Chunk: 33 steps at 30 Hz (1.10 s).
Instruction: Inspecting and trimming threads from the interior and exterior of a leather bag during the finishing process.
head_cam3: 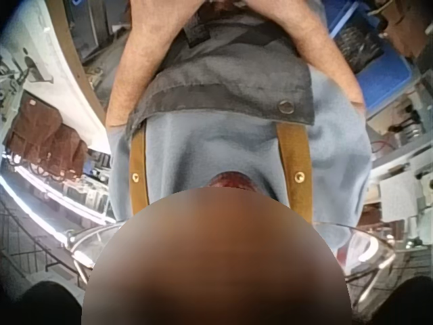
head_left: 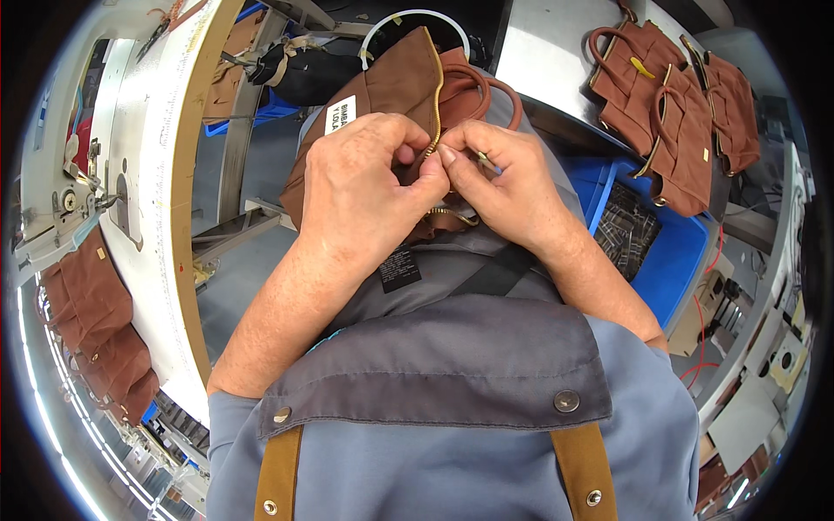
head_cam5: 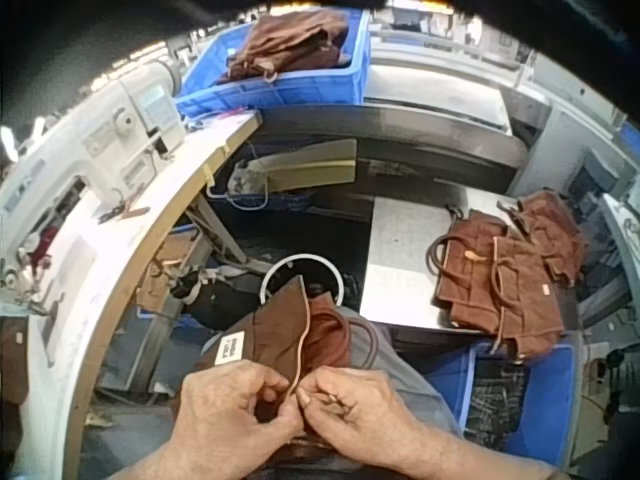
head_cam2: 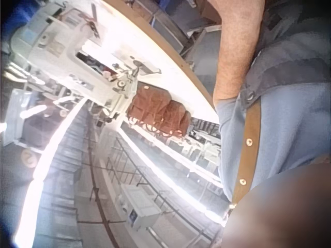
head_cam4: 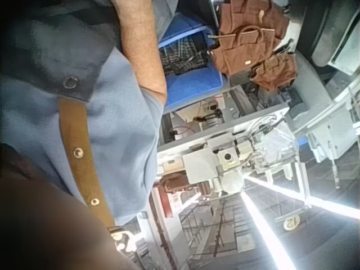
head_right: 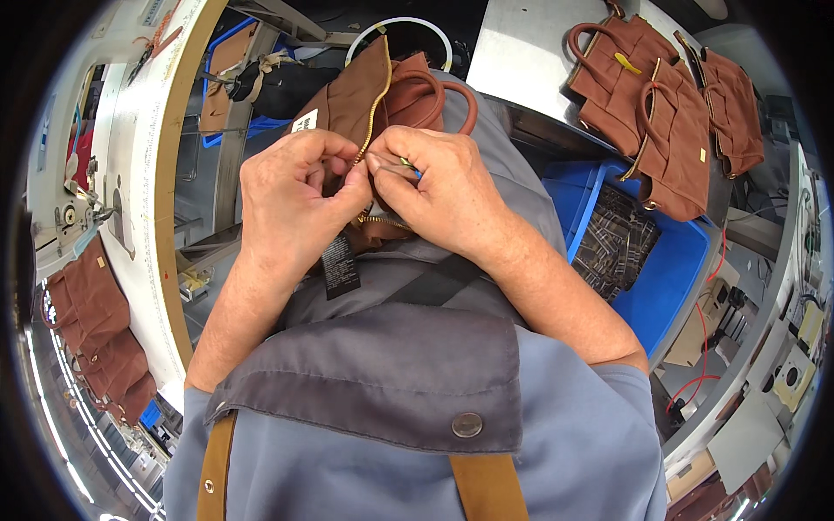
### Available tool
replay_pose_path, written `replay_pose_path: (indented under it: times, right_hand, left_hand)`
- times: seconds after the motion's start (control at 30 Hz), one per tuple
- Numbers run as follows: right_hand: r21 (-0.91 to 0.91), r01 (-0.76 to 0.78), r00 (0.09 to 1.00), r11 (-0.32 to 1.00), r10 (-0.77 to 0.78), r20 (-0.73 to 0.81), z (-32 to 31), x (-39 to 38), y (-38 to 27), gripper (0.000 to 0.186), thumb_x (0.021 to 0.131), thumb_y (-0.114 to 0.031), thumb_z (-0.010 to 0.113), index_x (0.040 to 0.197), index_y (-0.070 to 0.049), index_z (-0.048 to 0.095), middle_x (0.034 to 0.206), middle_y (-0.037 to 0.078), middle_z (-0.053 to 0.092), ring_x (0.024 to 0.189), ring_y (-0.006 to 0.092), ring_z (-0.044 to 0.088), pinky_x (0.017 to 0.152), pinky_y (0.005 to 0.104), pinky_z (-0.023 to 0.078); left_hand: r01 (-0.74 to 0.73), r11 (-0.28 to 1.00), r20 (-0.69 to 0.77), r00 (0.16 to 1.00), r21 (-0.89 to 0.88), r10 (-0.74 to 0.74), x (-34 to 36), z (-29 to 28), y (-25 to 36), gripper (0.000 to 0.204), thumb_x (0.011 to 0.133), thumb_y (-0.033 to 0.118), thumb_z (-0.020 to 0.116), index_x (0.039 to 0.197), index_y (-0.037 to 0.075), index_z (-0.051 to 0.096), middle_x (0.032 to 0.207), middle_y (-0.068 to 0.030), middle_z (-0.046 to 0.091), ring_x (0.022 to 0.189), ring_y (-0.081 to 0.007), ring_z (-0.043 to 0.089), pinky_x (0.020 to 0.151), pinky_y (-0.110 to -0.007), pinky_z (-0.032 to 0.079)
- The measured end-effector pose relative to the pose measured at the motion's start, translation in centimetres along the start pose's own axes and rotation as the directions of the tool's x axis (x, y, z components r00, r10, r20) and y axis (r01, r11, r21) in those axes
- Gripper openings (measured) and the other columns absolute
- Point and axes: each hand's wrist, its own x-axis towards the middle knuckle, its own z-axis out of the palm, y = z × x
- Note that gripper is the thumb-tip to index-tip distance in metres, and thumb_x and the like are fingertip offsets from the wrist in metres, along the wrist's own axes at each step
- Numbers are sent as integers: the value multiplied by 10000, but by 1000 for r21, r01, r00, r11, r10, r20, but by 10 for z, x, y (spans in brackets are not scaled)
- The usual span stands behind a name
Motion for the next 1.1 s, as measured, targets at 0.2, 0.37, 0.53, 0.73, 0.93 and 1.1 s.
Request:
replay_pose_path:
  times: [0.2,0.37,0.53,0.73,0.93,1.1]
  right_hand:
    - [-125,60,998,990,-64,-25,4,-1,3,96,788,-60,682,813,-17,599,701,108,629,622,267,625,576,349,484]
    - [-88,1,995,996,-9,-100,8,-3,1,89,776,-46,676,796,-9,598,668,104,616,605,257,625,562,348,485]
    - [15,-150,982,989,151,-112,4,-7,3,73,817,-65,659,829,2,634,661,72,619,591,128,594,542,300,465]
    - [209,-293,955,933,296,16,-1,-3,-1,166,898,-152,698,879,5,647,699,56,644,616,113,588,562,287,471]
    - [13,-1,1000,1000,1,-3,3,1,13,151,930,-141,683,926,6,650,797,85,655,722,161,618,631,308,487]
    - [32,-8,999,999,9,-39,5,-5,15,135,923,-124,687,923,7,654,791,88,652,729,168,612,641,303,482]
  left_hand:
    - [55,998,14,998,-17,-55,-2,8,-4,66,756,21,734,799,-8,693,660,-15,652,551,-31,540,520,-217,437]
    - [177,948,-24,982,-266,-190,-11,23,-16,70,767,28,728,764,-7,667,643,-39,652,547,-70,591,519,-233,484]
    - [301,790,53,944,-534,-324,-14,24,-16,63,826,12,720,815,-17,665,707,-9,680,609,-8,579,554,-187,483]
    - [413,661,195,904,-627,-379,-11,18,-17,65,859,24,708,856,-17,659,717,-8,678,617,-12,592,568,-176,481]
    - [443,559,261,889,-701,-377,-10,17,-26,71,890,32,694,863,-14,647,729,-15,677,614,-18,591,553,-183,476]
    - [452,535,261,881,-713,-395,-11,19,-30,67,903,32,691,876,-7,643,737,-13,667,614,-22,586,545,-184,470]
